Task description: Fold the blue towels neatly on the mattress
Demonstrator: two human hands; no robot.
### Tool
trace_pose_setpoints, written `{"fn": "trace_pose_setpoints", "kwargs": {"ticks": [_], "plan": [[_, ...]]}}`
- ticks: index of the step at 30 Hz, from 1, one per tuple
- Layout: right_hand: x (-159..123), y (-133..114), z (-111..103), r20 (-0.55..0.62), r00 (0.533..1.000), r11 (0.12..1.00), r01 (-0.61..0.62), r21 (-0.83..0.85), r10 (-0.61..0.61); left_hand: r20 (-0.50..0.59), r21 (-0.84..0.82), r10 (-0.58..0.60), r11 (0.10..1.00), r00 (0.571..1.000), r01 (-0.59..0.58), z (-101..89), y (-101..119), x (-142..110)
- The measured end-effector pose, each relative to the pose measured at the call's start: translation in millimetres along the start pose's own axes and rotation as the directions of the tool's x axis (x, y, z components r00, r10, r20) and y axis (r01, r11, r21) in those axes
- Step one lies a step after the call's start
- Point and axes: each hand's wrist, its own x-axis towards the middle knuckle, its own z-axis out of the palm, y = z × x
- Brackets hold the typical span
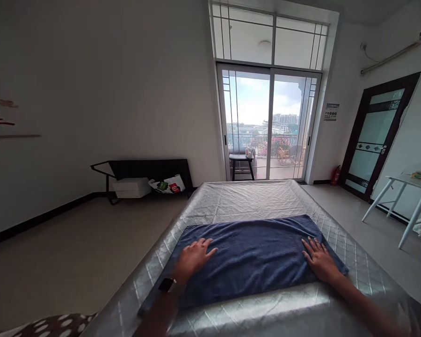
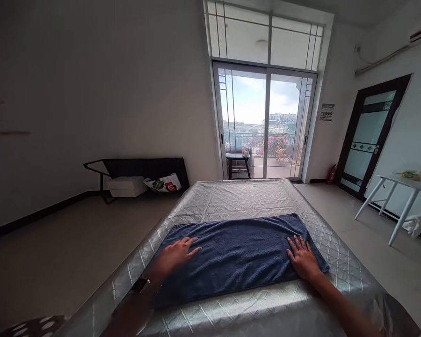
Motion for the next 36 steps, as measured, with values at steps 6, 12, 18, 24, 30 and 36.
{"fn": "trace_pose_setpoints", "kwargs": {"ticks": [6,12,18,24,30,36], "plan": [[-1,7,-5,0.048,0.999,1.000,0.002,0.008,-0.003,-0.062,-0.004,0.002,1.000,0.998,-0.002,12.7,29,57],[26,8,-45,0.081,0.982,0.983,-0.177,0.048,0.172,-0.004,-0.087,-0.040,0.995,0.999,0.040,42.4,5,68],[107,-4,-54,0.039,0.996,0.995,-0.078,0.067,0.076,-0.040,-0.097,-0.023,0.995,0.999,0.019,46.3,4,66],[136,-1,-23,0.171,0.977,0.991,-0.131,-0.005,0.130,-0.032,-0.100,-0.023,0.995,0.999,0.019,43.3,4,63],[132,-1,-19,0.147,0.917,0.929,-0.368,-0.041,0.370,0.000,-0.131,-0.088,0.987,0.996,0.087,38.6,5,61],[129,4,-25,0.146,0.928,0.939,-0.344,-0.013,0.342,-0.013,-0.114,-0.132,0.985,0.991,0.129,40.5,-9,63]]}}
